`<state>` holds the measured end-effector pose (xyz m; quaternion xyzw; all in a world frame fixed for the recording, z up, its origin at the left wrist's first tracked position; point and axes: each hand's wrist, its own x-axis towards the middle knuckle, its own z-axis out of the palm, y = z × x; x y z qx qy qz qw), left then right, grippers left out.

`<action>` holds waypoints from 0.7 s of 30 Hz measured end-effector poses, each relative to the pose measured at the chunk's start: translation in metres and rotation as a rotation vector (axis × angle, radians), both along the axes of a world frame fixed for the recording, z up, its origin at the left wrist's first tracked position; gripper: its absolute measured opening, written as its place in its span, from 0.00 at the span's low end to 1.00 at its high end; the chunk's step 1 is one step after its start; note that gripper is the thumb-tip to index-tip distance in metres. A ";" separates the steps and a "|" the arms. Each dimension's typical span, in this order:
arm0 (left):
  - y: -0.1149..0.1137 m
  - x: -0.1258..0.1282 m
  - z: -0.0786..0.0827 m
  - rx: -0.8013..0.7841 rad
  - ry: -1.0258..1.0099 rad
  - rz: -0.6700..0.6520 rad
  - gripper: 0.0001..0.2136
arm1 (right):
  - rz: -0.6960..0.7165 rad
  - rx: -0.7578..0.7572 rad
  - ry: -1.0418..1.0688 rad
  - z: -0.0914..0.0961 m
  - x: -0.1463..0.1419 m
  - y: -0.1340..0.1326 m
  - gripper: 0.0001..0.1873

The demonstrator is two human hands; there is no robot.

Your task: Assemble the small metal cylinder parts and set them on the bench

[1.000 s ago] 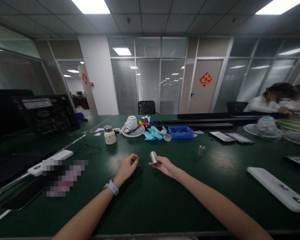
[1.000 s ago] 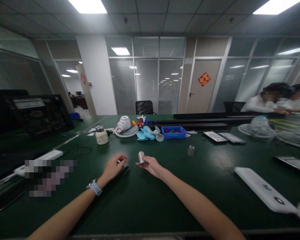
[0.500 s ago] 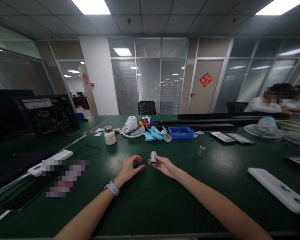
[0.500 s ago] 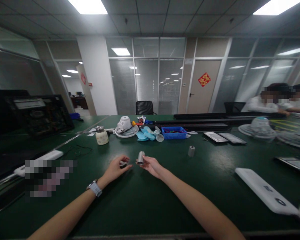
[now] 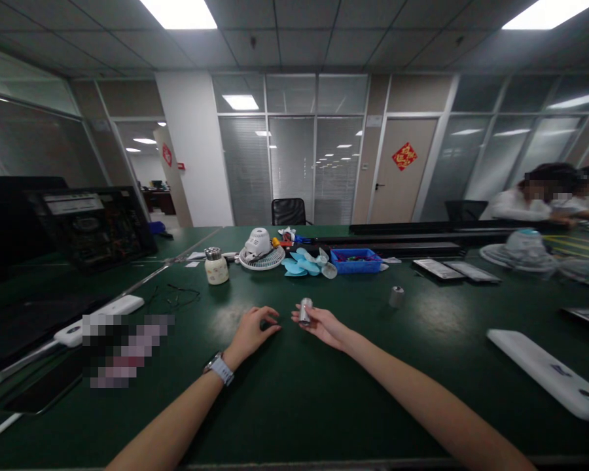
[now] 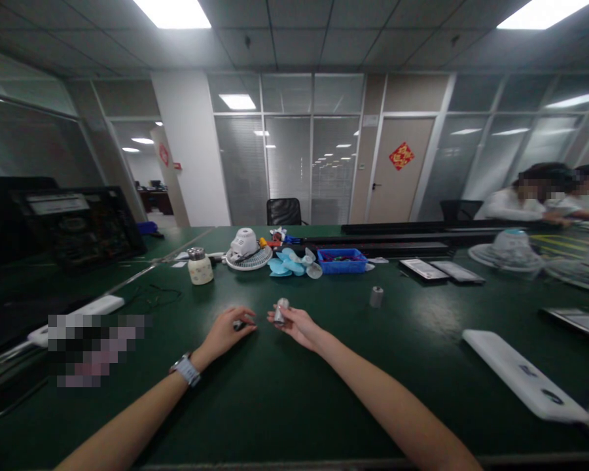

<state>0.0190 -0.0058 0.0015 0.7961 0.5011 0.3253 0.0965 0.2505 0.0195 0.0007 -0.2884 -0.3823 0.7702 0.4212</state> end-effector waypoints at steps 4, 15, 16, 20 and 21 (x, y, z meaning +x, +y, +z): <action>-0.001 0.000 0.002 -0.007 0.004 0.006 0.13 | 0.010 0.003 0.012 -0.003 0.000 0.003 0.20; -0.001 0.000 0.002 -0.009 0.006 0.023 0.14 | -0.004 -0.002 0.019 -0.004 -0.001 0.003 0.19; 0.000 0.000 0.002 -0.009 0.001 0.022 0.14 | -0.002 0.003 0.019 -0.004 -0.001 0.003 0.18; 0.000 0.000 0.000 -0.006 -0.015 0.006 0.13 | 0.001 0.007 0.019 -0.004 -0.001 0.003 0.17; 0.000 0.000 0.000 -0.005 -0.014 0.006 0.13 | 0.002 0.004 0.020 -0.004 -0.001 0.003 0.17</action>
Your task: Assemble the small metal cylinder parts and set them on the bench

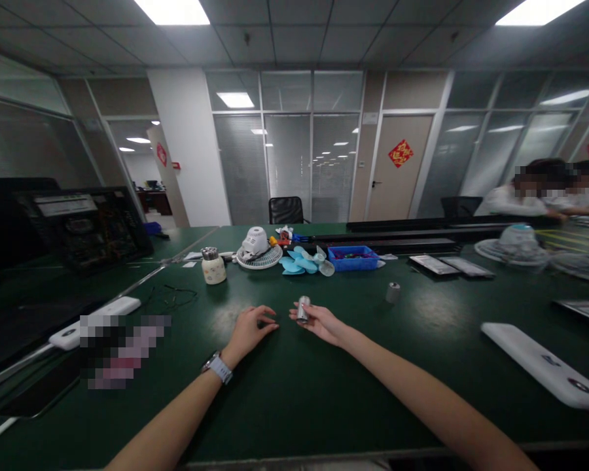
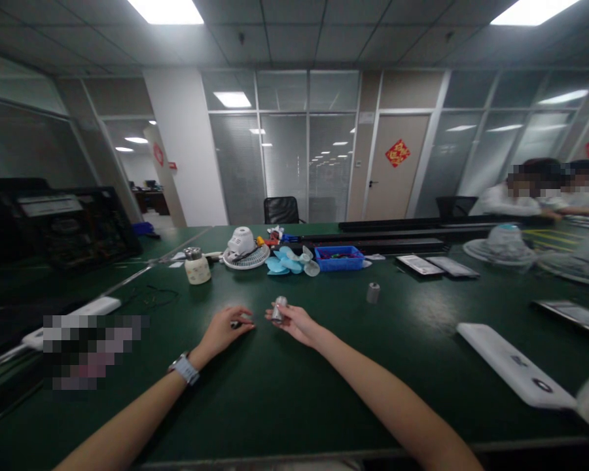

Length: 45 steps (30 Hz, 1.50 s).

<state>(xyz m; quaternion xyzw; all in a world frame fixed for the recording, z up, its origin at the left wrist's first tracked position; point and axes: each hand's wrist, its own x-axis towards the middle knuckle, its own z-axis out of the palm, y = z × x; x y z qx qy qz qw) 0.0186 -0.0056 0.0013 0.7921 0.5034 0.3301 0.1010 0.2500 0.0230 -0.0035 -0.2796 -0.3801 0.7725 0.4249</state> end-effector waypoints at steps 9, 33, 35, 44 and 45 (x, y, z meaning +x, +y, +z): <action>0.000 -0.001 0.001 -0.001 0.030 0.021 0.13 | -0.008 -0.022 -0.009 0.006 0.001 -0.004 0.18; -0.002 0.001 0.004 -0.046 -0.023 0.053 0.14 | -0.009 -0.013 -0.009 0.012 0.000 -0.009 0.15; -0.003 0.002 0.006 -0.021 -0.026 0.066 0.15 | -0.011 -0.024 0.000 0.012 0.001 -0.009 0.16; -0.006 0.006 0.013 0.128 -0.172 0.188 0.21 | -0.036 -0.067 -0.010 0.013 0.001 -0.008 0.15; -0.006 0.005 0.013 0.127 -0.172 0.187 0.21 | -0.043 -0.064 -0.014 0.014 0.000 -0.009 0.14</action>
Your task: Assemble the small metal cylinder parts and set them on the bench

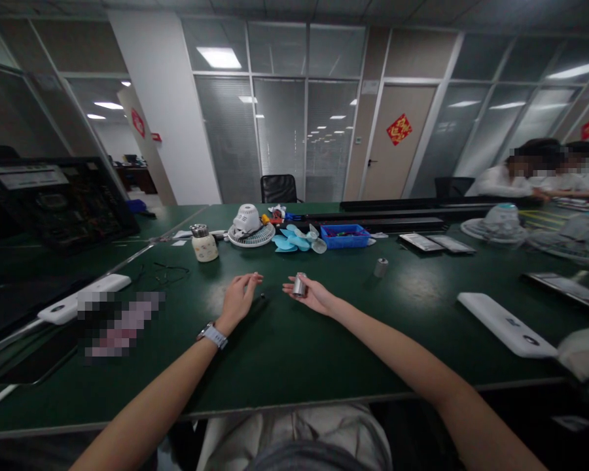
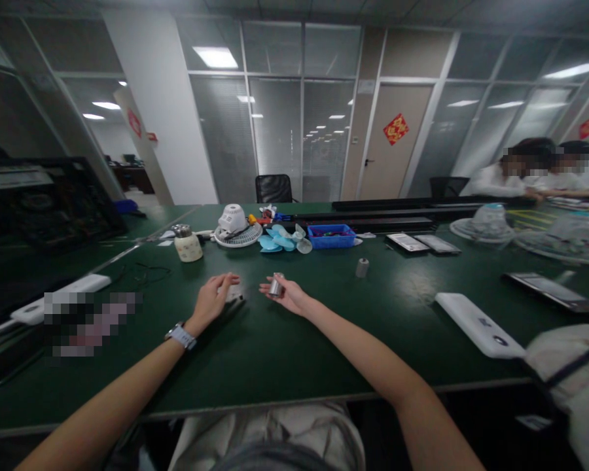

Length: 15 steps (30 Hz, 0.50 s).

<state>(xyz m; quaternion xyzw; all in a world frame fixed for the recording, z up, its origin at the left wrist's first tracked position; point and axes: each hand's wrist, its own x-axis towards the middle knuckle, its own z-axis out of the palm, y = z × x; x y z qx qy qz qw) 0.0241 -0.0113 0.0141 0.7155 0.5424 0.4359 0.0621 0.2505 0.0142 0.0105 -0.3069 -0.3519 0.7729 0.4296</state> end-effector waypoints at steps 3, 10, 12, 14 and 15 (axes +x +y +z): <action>0.000 0.000 -0.001 -0.004 0.005 -0.004 0.21 | -0.020 0.039 -0.033 0.001 -0.001 -0.003 0.09; -0.002 0.002 0.002 -0.013 0.016 0.000 0.21 | -0.040 0.183 -0.147 -0.004 -0.005 -0.007 0.08; -0.002 0.002 0.002 -0.015 0.019 -0.004 0.21 | -0.056 0.220 -0.155 -0.008 -0.006 -0.006 0.11; -0.001 0.001 0.002 -0.018 0.018 -0.004 0.21 | -0.069 0.259 -0.183 -0.011 -0.007 -0.005 0.13; -0.001 0.001 0.002 -0.020 0.018 -0.005 0.21 | -0.071 0.285 -0.204 -0.012 -0.007 -0.005 0.14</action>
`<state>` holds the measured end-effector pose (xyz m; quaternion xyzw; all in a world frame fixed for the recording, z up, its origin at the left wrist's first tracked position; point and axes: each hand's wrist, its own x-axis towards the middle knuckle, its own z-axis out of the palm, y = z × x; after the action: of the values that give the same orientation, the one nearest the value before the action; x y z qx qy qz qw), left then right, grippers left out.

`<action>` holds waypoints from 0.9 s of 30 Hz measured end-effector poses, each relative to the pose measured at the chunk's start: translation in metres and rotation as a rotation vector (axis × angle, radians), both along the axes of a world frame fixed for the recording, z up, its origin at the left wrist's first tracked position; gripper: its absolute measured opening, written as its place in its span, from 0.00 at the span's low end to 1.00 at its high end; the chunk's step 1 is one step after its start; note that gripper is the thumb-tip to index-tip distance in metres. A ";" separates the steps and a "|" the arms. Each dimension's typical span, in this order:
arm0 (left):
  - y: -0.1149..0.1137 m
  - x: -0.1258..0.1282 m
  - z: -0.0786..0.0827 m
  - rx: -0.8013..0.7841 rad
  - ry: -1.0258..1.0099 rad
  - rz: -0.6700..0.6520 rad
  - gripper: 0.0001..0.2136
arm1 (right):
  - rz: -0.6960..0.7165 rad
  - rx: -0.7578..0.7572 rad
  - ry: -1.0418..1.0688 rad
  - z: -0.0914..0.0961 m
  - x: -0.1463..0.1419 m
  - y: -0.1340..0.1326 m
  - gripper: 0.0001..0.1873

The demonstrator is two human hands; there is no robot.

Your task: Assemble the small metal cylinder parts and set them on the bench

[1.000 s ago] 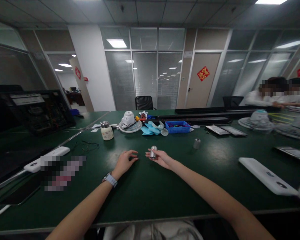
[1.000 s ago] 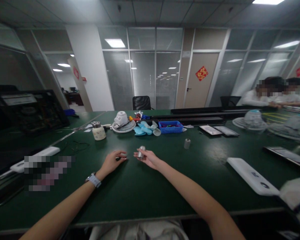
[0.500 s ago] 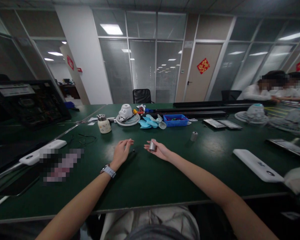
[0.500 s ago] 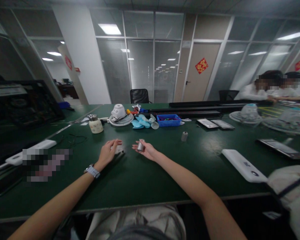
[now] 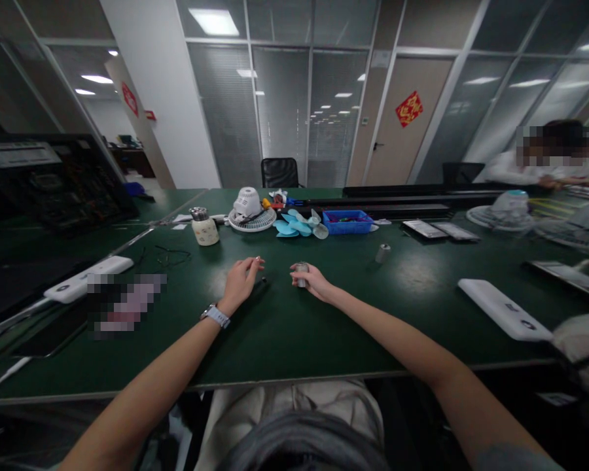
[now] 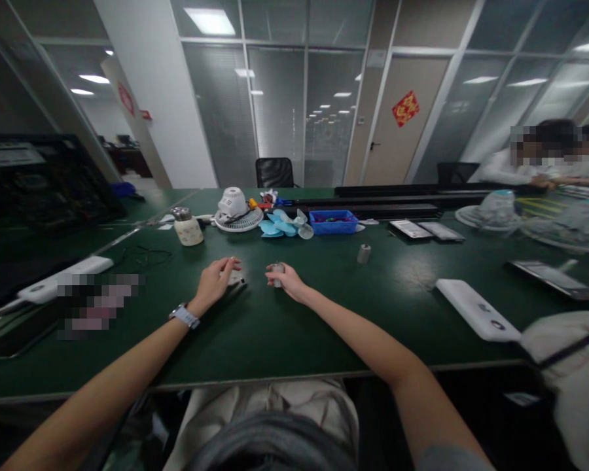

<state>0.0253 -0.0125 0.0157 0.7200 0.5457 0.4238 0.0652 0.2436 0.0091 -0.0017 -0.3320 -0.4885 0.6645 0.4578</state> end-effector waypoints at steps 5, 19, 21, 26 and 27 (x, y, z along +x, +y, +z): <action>0.000 0.000 -0.001 -0.018 -0.003 -0.010 0.20 | 0.070 0.210 -0.198 -0.001 0.000 -0.005 0.13; 0.000 -0.001 -0.002 -0.024 -0.003 -0.020 0.20 | -0.046 0.710 -0.792 0.006 0.004 -0.027 0.21; -0.001 -0.001 -0.001 -0.025 -0.006 -0.016 0.20 | -0.114 0.689 -0.819 0.008 0.013 -0.028 0.22; -0.002 0.000 0.001 -0.031 -0.006 -0.023 0.20 | -0.268 0.588 -0.755 0.002 0.064 -0.017 0.24; -0.001 0.000 0.000 -0.030 -0.004 -0.028 0.20 | -0.297 0.543 -0.729 -0.002 0.078 -0.012 0.23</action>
<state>0.0255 -0.0139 0.0161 0.7257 0.5416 0.4161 0.0832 0.3220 -0.0034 -0.0036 -0.4780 -0.7204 0.2804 0.4170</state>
